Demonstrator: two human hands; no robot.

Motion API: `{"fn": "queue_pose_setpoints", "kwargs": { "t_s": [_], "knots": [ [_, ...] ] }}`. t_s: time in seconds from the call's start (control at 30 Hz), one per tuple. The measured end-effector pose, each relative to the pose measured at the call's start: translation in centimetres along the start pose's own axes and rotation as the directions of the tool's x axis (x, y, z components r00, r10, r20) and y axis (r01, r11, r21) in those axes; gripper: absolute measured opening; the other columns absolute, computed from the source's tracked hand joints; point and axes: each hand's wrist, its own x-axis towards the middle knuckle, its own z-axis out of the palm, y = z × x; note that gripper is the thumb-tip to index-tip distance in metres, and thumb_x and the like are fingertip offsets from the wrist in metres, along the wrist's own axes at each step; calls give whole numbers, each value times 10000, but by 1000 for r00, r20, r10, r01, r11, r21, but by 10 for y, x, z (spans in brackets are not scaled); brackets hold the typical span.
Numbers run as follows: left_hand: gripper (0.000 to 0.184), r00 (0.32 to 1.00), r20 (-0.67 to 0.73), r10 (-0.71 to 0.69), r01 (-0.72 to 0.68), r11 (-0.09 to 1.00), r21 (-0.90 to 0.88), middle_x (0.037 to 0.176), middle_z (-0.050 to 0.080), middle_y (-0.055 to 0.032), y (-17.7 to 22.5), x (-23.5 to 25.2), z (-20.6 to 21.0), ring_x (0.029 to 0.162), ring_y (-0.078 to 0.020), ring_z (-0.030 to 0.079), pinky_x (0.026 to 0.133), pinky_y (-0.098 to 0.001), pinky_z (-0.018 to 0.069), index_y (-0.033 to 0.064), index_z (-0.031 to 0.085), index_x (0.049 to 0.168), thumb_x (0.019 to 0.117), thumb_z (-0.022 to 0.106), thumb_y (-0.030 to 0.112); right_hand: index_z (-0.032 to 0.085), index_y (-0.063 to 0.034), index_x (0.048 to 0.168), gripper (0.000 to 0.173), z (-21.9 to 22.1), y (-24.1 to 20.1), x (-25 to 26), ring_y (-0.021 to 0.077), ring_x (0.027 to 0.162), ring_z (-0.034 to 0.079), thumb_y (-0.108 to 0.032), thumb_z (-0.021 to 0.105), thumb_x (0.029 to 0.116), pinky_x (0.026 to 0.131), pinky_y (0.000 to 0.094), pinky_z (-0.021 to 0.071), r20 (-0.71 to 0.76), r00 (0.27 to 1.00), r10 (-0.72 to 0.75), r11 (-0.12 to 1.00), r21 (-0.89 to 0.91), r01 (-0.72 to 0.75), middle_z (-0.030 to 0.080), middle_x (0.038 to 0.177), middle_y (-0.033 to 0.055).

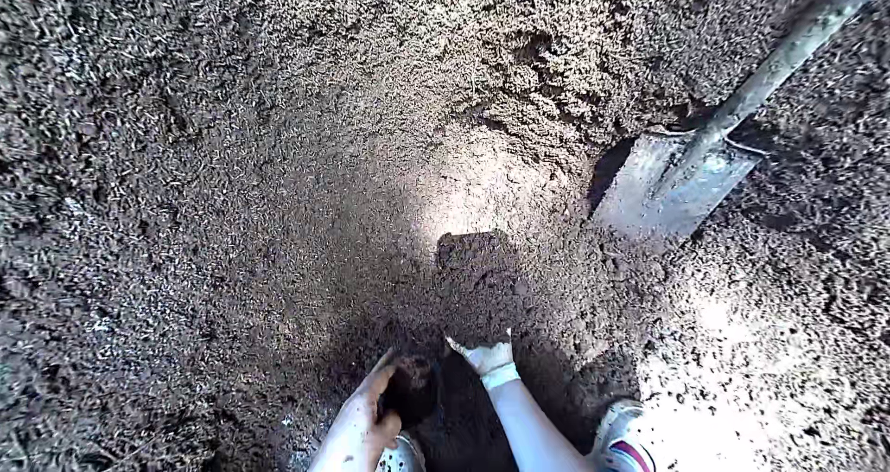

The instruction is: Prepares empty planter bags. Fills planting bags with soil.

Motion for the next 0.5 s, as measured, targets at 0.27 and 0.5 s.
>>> {"fn": "queue_pose_setpoints", "kwargs": {
  "t_s": [0.27,0.5],
  "knots": [
    [757,998,-43,35,-39,995,-91,1695,228,-113,24,44,5,1002,-182,712,778,-363,617,92,312,1611,912,590,4,371,-132,1473,844,41,-51,-50,337,1164,593,-739,40,989,886,627,518,101,992,74,973,-225,-50,579,1311,174],
    [688,997,-70,37,-48,986,-162,1544,462,-155,35,52,19,925,-217,724,796,-382,616,84,384,1559,930,649,4,542,-145,1335,799,99,-58,-103,315,1072,672,-751,153,990,857,571,570,337,896,291,909,-390,-148,693,1167,139]
  ]
}}
